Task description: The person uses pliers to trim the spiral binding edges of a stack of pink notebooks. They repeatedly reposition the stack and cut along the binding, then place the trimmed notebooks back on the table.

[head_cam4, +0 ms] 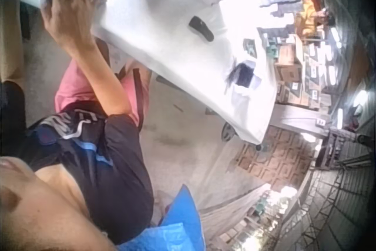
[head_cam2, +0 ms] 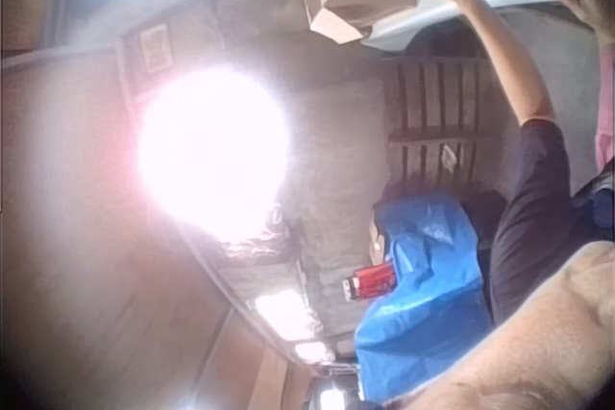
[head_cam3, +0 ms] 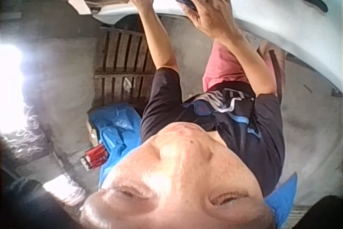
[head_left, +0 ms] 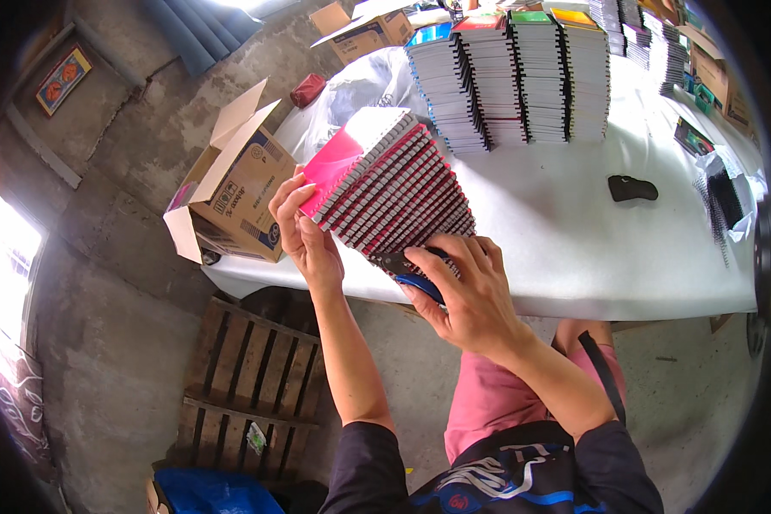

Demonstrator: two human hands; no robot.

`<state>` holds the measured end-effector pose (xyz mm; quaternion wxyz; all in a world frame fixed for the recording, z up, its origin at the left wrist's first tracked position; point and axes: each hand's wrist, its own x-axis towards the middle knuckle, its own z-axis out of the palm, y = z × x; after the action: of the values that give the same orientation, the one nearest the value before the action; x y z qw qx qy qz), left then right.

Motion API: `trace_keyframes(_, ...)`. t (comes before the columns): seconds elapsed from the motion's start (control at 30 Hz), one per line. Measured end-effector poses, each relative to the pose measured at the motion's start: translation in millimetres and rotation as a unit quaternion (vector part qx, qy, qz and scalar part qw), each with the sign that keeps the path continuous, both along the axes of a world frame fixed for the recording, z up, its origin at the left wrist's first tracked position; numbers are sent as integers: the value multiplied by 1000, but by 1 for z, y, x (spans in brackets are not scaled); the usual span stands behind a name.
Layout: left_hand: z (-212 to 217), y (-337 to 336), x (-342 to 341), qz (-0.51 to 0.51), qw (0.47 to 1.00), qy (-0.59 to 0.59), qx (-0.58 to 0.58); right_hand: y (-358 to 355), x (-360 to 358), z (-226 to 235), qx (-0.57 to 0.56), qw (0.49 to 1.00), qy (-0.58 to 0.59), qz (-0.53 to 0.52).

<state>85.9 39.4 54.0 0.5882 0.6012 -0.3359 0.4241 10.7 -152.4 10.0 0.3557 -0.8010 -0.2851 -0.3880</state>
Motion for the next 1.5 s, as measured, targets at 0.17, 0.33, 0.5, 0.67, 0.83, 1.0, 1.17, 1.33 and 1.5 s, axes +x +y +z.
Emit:
trace_keyframes(0.17, 2, -2, 3, -1, 1000, -13, 4, 1, 6, -4, 3, 1000, -13, 2)
trace_keyframes(0.33, 1, 0, 5, -6, 1000, -6, -5, 2, 5, -4, 14, 999, 22, 41)
trace_keyframes(0.5, 0, 0, 5, -5, 1000, -7, -9, -5, 4, 13, 213, 836, 388, 323)
trace_keyframes(0.67, 0, 2, 8, 54, 998, -11, 21, -3, 5, 3, 181, 930, 241, 210)
trace_keyframes(0.83, -1, 5, 9, 50, 998, -12, 25, -6, 1, -9, 30, 999, 18, 16)
trace_keyframes(1.0, -1, 5, 10, 31, 999, -5, 10, 0, 5, -12, 8, 1000, -23, -5)
trace_keyframes(1.17, 3, 1, 5, 5, 1000, -8, -10, 7, 12, -9, 4, 998, -68, -19)
trace_keyframes(1.33, -6, 17, 19, 118, 991, -38, 46, 8, 21, -19, -2, 996, -86, -4)
trace_keyframes(1.5, -3, 7, 8, 65, 998, -22, 17, 8, 11, -7, 197, 921, 180, 284)
